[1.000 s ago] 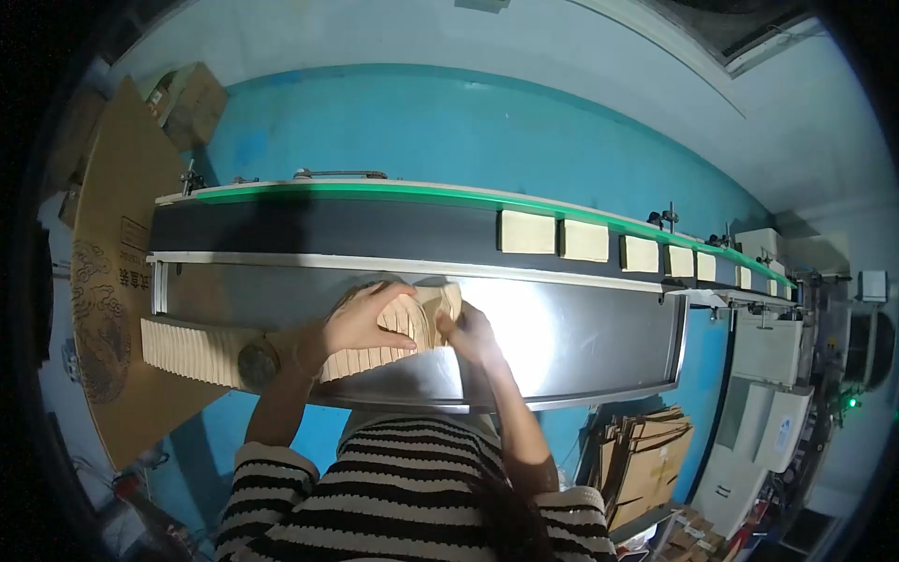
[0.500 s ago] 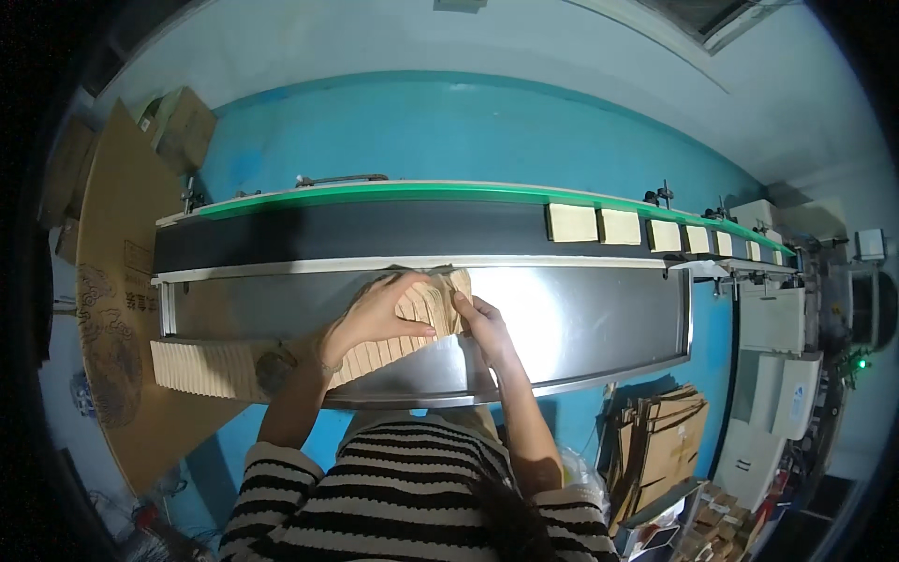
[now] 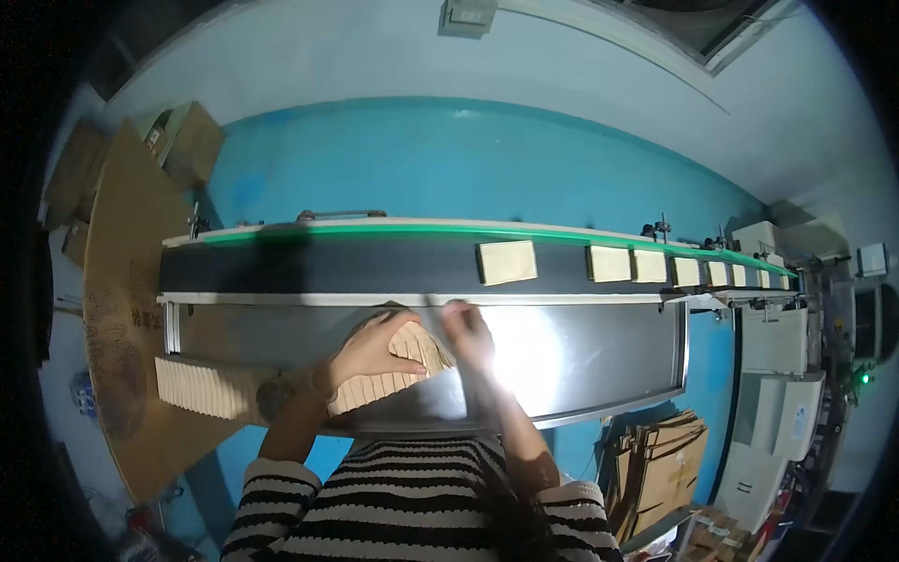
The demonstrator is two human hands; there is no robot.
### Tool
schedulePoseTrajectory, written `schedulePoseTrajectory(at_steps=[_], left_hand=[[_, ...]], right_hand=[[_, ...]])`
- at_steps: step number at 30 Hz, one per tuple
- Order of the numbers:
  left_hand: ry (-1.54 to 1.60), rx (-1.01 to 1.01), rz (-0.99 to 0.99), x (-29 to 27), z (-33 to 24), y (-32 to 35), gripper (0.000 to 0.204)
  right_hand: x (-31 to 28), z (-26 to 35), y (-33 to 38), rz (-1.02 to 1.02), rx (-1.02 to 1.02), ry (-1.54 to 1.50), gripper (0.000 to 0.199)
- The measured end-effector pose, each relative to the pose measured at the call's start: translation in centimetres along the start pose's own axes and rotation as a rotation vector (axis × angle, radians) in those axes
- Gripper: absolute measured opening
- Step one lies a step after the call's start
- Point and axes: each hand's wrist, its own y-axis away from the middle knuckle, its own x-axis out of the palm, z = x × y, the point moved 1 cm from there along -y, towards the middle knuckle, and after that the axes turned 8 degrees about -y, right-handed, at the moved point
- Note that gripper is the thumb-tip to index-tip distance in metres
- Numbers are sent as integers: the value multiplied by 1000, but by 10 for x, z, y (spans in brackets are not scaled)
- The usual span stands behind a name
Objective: The recorder is organizing stacks of small paper cards from a conveyor belt.
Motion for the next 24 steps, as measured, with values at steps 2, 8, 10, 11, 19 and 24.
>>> schedulePoseTrajectory(at_steps=[2,8,10,11,19,24], left_hand=[[2,2,-30,-2,-8,8,83],[32,17,-41,-7,8,21,73],[37,-9,-40,-11,6,22,72],[38,-36,-37,-12,5,22,71],[46,-1,-53,-11,19,28,76],[17,-31,4,-17,25,34,78]], right_hand=[[13,3,25,150,-193,481,56],[-5,-26,18,231,63,116,47],[-3,-13,7,158,41,176,46],[-2,-5,-4,86,18,231,45],[46,-8,30,207,-317,577,57],[25,-33,18,118,82,160,50]])
